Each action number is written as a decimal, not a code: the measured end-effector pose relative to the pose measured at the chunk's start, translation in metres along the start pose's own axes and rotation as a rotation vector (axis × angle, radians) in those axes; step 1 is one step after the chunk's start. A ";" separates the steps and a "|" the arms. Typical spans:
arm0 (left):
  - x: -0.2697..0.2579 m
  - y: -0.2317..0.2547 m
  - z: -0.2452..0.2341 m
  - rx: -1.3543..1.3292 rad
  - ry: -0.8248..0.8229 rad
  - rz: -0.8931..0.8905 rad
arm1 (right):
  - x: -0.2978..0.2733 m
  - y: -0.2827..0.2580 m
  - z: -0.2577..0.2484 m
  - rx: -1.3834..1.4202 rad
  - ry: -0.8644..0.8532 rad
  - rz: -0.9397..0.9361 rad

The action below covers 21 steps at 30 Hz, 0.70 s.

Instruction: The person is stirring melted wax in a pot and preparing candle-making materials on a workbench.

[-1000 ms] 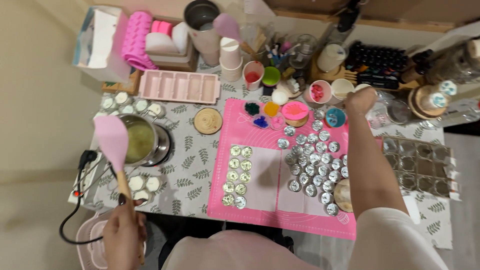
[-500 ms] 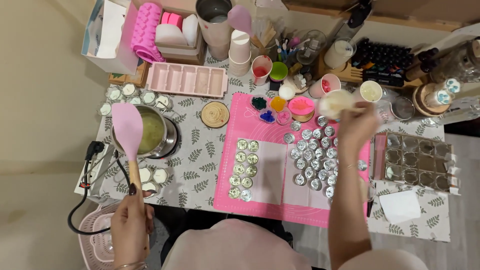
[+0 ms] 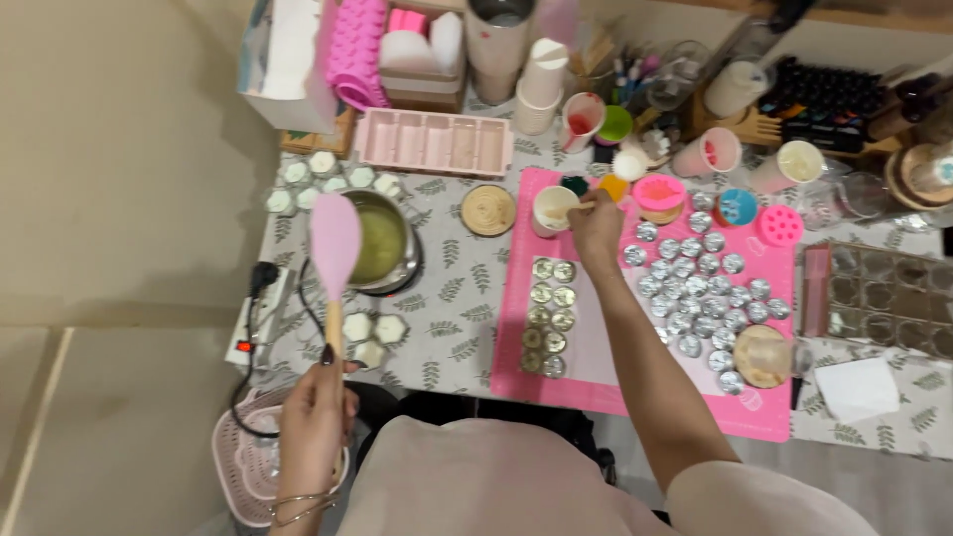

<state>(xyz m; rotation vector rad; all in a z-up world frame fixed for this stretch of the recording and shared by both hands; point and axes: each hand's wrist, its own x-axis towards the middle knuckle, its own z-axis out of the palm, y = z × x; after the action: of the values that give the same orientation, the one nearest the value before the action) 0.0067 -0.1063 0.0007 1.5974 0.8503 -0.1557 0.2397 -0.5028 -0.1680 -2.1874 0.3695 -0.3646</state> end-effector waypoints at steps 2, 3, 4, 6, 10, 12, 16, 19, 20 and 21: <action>0.004 0.004 -0.013 0.077 -0.039 -0.057 | -0.004 0.009 0.008 -0.090 0.039 -0.029; 0.005 0.007 -0.019 0.073 -0.032 -0.058 | -0.006 0.005 0.006 -0.088 0.033 -0.035; 0.006 0.010 -0.026 0.136 -0.068 -0.060 | -0.009 0.002 0.004 -0.133 0.028 0.006; 0.009 0.015 -0.038 0.201 -0.101 -0.064 | -0.020 -0.008 0.001 -0.177 0.020 0.047; 0.016 0.020 -0.053 0.283 -0.171 0.002 | -0.058 -0.072 -0.016 -0.363 0.270 -0.288; 0.019 0.026 -0.059 0.275 -0.185 -0.001 | -0.086 -0.115 -0.019 -0.404 0.357 -0.378; 0.024 0.040 -0.069 0.056 -0.374 -0.204 | -0.168 -0.198 0.000 0.078 -0.111 -0.350; 0.020 0.065 -0.071 -0.011 -0.478 -0.272 | -0.230 -0.260 0.013 0.171 -0.385 -0.482; 0.017 0.076 -0.070 0.005 -0.498 -0.301 | -0.248 -0.279 0.016 0.026 -0.462 -0.569; 0.018 0.079 -0.069 0.006 -0.501 -0.304 | -0.252 -0.287 0.018 0.023 -0.462 -0.566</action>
<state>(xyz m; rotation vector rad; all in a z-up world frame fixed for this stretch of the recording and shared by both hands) 0.0415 -0.0343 0.0703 1.3387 0.6879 -0.7427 0.0549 -0.2249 0.0189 -2.2414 -0.5131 -0.1507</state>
